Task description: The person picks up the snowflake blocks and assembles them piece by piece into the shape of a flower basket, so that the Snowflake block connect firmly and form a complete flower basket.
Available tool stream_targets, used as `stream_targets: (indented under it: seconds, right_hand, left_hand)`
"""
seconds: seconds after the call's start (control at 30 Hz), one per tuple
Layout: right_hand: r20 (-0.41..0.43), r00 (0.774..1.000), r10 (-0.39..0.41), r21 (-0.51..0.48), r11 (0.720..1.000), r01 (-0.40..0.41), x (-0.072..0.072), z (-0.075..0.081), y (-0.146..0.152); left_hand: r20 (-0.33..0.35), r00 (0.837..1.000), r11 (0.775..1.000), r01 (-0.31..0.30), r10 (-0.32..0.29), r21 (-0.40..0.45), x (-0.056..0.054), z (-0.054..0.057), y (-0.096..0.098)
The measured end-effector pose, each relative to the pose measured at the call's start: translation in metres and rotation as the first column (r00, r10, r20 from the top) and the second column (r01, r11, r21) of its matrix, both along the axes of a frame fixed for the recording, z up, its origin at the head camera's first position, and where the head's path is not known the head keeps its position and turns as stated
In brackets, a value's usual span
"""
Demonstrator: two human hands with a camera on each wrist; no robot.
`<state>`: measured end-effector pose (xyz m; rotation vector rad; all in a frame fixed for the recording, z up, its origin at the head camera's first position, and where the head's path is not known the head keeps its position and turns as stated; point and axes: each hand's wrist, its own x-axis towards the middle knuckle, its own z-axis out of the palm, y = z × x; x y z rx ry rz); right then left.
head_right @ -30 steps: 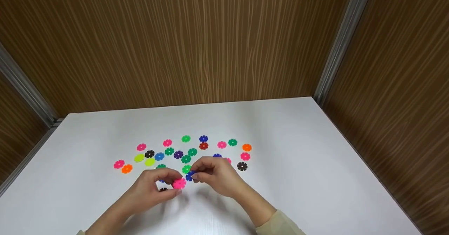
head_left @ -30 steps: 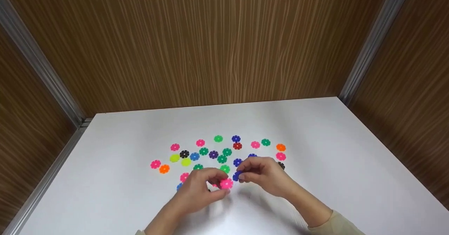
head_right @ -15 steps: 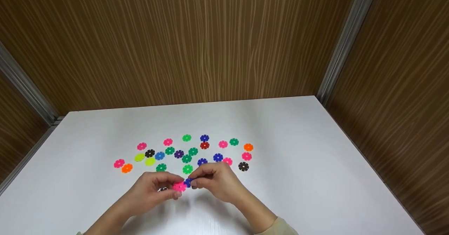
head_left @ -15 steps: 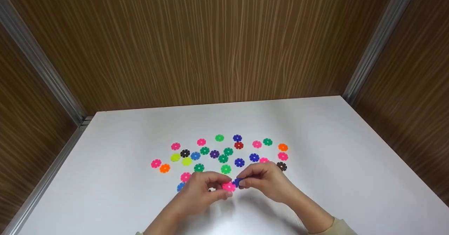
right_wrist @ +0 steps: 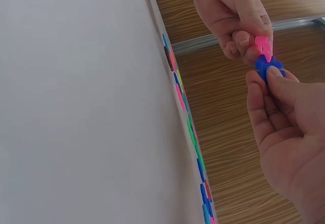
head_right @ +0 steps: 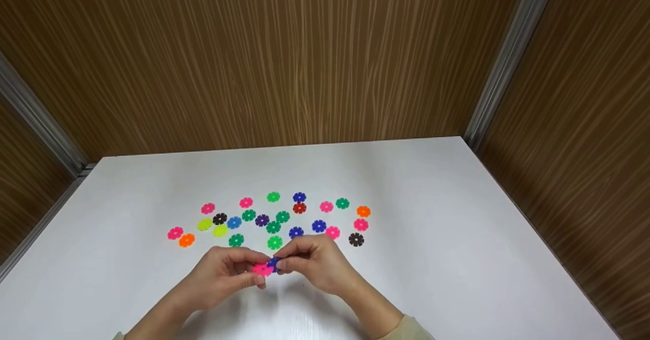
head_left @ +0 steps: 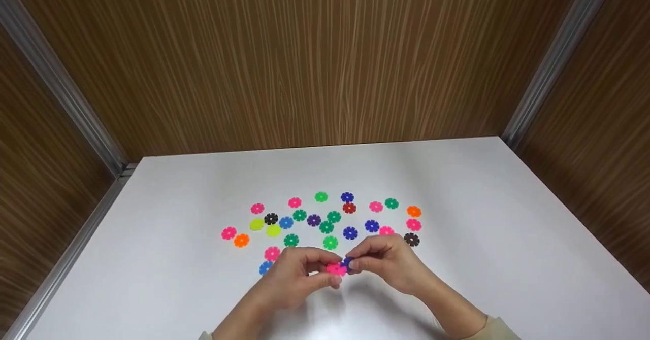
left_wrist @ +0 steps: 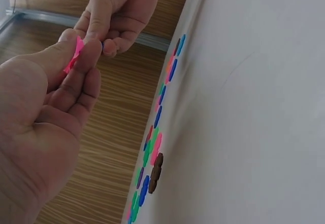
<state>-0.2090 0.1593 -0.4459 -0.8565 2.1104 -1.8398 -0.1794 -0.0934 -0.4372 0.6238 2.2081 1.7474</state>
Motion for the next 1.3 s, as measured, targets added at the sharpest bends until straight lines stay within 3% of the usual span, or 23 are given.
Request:
stream_targets:
  seconds: [0.17, 0.27, 0.33, 0.4, 0.5, 0.57, 0.9, 1.07, 1.17, 1.23, 1.3]
  right_hand:
    - [0.047, 0.999, 0.02, 0.057, 0.998, -0.022, -0.009, 0.008, 0.013]
    - [0.01, 1.0, -0.027, 0.157, 0.987, 0.025, -0.021, 0.011, 0.031]
    - [-0.023, 0.997, -0.076, 0.258, 0.963, 0.079, -0.029, 0.009, 0.046]
    - [-0.049, 0.993, -0.111, 0.377, 0.918, 0.122, -0.034, 0.006, 0.06]
    - [-0.045, 0.993, -0.111, 0.498, 0.859, 0.119, -0.037, -0.002, 0.072]
    - [-0.046, 0.994, -0.098, 0.542, 0.834, 0.107, -0.037, -0.007, 0.075]
    - [-0.116, 0.993, -0.029, 0.601, 0.794, 0.094, -0.037, -0.012, 0.074]
    - [-0.089, 0.996, -0.027, 0.568, 0.82, 0.072, -0.032, -0.006, 0.069]
    - [-0.048, 0.997, -0.055, 0.463, 0.883, 0.071, -0.023, 0.002, 0.055]
    - [-0.033, 0.998, -0.05, 0.351, 0.935, 0.059, -0.016, 0.009, 0.04]
    - [-0.032, 0.999, -0.035, 0.245, 0.969, 0.042, -0.008, 0.015, 0.025]
  left_hand:
    - [-0.01, 1.0, 1.0, -0.022, 0.022, 0.004, -0.004, -0.002, 0.003]
    - [-0.021, 0.999, 0.999, -0.042, 0.042, 0.015, -0.006, -0.005, 0.001]
    - [-0.015, 0.998, 0.998, -0.058, 0.059, 0.018, -0.007, -0.007, -0.001]
    - [-0.007, 0.997, 0.997, -0.073, 0.073, 0.008, -0.008, -0.009, -0.003]
    - [0.008, 0.996, 0.996, -0.087, 0.087, -0.005, -0.008, -0.011, -0.005]
    - [0.016, 0.995, 0.995, -0.098, 0.098, -0.016, -0.008, -0.011, -0.006]
    - [-0.006, 0.994, 0.994, -0.106, 0.106, -0.013, -0.011, -0.011, -0.006]
    - [-0.008, 0.993, 0.993, -0.121, 0.121, 0.01, -0.011, -0.011, -0.004]
    - [-0.005, 0.992, 0.991, -0.129, 0.129, 0.028, -0.01, -0.011, -0.001]
    - [-0.012, 0.991, 0.99, -0.136, 0.137, 0.041, -0.009, -0.01, 0.0]
    - [-0.019, 0.99, 0.988, -0.142, 0.143, 0.06, -0.007, -0.01, 0.002]
